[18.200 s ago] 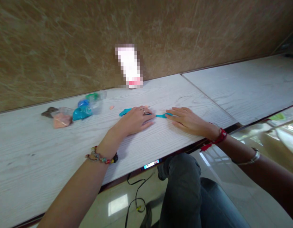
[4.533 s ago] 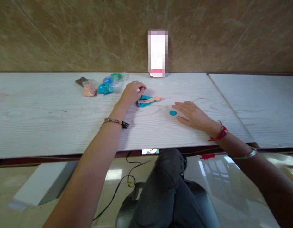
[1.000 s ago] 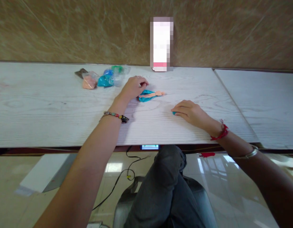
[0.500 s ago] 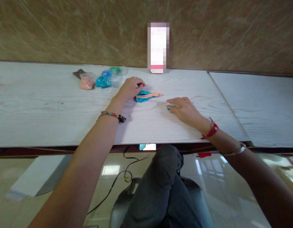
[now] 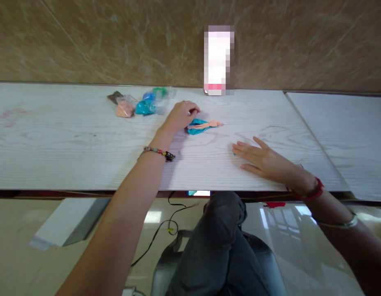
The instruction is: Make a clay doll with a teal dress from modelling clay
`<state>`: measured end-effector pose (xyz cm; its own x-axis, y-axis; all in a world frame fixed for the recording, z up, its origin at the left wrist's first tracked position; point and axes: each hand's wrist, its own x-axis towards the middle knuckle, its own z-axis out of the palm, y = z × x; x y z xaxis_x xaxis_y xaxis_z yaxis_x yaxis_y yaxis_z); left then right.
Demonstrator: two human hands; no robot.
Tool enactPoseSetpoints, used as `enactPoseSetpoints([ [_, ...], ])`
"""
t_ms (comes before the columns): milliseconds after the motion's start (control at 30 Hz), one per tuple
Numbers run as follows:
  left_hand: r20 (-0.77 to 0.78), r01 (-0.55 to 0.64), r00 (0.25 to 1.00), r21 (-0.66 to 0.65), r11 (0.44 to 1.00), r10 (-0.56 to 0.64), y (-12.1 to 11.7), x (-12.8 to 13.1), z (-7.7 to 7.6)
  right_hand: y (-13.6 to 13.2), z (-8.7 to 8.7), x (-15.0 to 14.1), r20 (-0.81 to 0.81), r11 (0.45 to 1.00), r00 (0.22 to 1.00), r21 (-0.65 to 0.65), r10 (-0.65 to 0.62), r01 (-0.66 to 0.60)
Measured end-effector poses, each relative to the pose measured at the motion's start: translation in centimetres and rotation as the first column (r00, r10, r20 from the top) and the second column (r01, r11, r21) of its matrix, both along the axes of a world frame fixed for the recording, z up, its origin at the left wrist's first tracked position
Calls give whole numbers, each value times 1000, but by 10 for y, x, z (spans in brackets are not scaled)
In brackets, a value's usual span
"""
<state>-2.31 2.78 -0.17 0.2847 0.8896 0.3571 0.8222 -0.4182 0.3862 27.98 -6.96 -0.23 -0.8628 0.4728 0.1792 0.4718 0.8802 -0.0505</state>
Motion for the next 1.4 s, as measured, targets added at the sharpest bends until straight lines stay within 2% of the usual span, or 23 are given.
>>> enactPoseSetpoints([
  [167, 17, 11, 1000, -6, 1000, -10, -1, 1, 1, -15, -4, 8, 30, 999, 999, 28, -18, 17],
  [433, 17, 7, 1000, 36, 999, -8, 2, -2, -1, -5, 3, -30, 125, 985, 977, 6, -174, 175],
  [667, 5, -1, 1000, 26, 1000, 1, 1, -1, -1, -35, 5, -4, 164, 982, 970, -30, -180, 187],
  [767, -4, 0, 1000, 25, 1000, 1, 0, 0, 0, -31, 3, -12, 155, 975, 964, -27, -214, 221],
  [867, -5, -11, 1000, 20, 1000, 11, -1, 0, 2, -10, 0, -31, 101, 963, 960, -47, -260, 266],
  [1000, -7, -4, 1000, 19, 1000, 4, -1, 0, 2, 14, -6, -40, -9, 968, 974, -109, -227, 224],
  [1133, -6, 19, 1000, 38, 999, -18, 3, 0, -2, 18, -8, -38, -128, 965, 960, -114, -249, 235],
  [1300, 14, 14, 1000, 45, 999, -15, 6, -1, -4, 26, -1, -46, -353, 929, 862, -204, -365, 310],
  [1400, 9, 9, 1000, 30, 999, -9, 6, -1, -4, 34, 2, -50, -349, 928, 863, -212, -366, 307],
])
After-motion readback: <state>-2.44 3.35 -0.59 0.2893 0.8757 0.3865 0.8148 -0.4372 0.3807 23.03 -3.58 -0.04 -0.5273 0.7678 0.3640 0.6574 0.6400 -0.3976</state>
